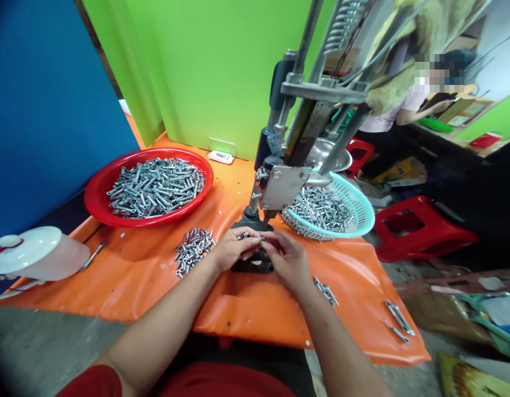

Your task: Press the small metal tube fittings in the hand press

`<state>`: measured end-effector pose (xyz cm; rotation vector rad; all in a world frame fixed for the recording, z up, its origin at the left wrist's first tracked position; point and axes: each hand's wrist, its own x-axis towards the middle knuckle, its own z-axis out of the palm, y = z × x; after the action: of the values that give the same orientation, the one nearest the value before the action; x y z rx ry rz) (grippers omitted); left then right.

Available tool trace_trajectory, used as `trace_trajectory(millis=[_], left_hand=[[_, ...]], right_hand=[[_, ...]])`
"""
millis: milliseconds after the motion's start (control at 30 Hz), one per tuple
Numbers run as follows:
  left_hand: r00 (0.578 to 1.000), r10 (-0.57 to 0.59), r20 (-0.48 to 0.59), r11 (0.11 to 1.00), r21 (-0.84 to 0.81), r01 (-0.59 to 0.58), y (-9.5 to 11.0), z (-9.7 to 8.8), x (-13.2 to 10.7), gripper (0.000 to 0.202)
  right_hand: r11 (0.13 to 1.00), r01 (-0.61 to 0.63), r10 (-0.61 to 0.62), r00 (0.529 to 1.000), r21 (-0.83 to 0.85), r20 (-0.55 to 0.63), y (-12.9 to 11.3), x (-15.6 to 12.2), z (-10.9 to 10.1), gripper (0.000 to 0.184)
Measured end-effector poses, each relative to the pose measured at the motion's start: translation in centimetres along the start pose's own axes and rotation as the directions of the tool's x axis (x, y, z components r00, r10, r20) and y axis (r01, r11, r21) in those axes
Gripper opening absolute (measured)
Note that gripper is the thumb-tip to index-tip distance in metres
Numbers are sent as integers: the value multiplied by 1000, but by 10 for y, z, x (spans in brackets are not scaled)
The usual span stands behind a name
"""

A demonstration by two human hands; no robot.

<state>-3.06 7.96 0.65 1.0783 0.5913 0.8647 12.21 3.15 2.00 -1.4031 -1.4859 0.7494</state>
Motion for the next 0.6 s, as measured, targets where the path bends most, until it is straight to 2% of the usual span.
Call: trace_trajectory(millis=[67, 133, 200, 267, 333, 433, 600], left_hand=[[1000, 27, -10, 998, 59, -26, 2, 0, 0, 32], [986, 141, -90, 966, 231, -117, 3, -3, -1, 24], [943, 296, -152, 862, 469, -195, 4, -6, -2, 20], [913, 385, -134, 714, 671, -202, 4, -10, -3, 28], [922, 377, -86, 582, 796, -164, 2, -13, -4, 37], [941, 337, -28, 442, 887, -132, 0, -12, -5, 42], [949, 315, 0, 340, 934, -113, -1, -7, -4, 38]], right_hand=[[999, 25, -24, 1000, -38, 16, 2, 3, -2, 26], [990, 85, -86, 996, -111, -7, 4, 7, -3, 21], [961, 176, -180, 984, -212, 0, 6, 11, -2, 16], [915, 269, -272, 962, -300, 32, 10, 13, 0, 13], [870, 338, -343, 938, -360, 54, 13, 15, 1, 14], [805, 387, -389, 916, -450, 92, 15, 14, 0, 14], [703, 401, -407, 904, -588, 130, 14, 10, -1, 14]])
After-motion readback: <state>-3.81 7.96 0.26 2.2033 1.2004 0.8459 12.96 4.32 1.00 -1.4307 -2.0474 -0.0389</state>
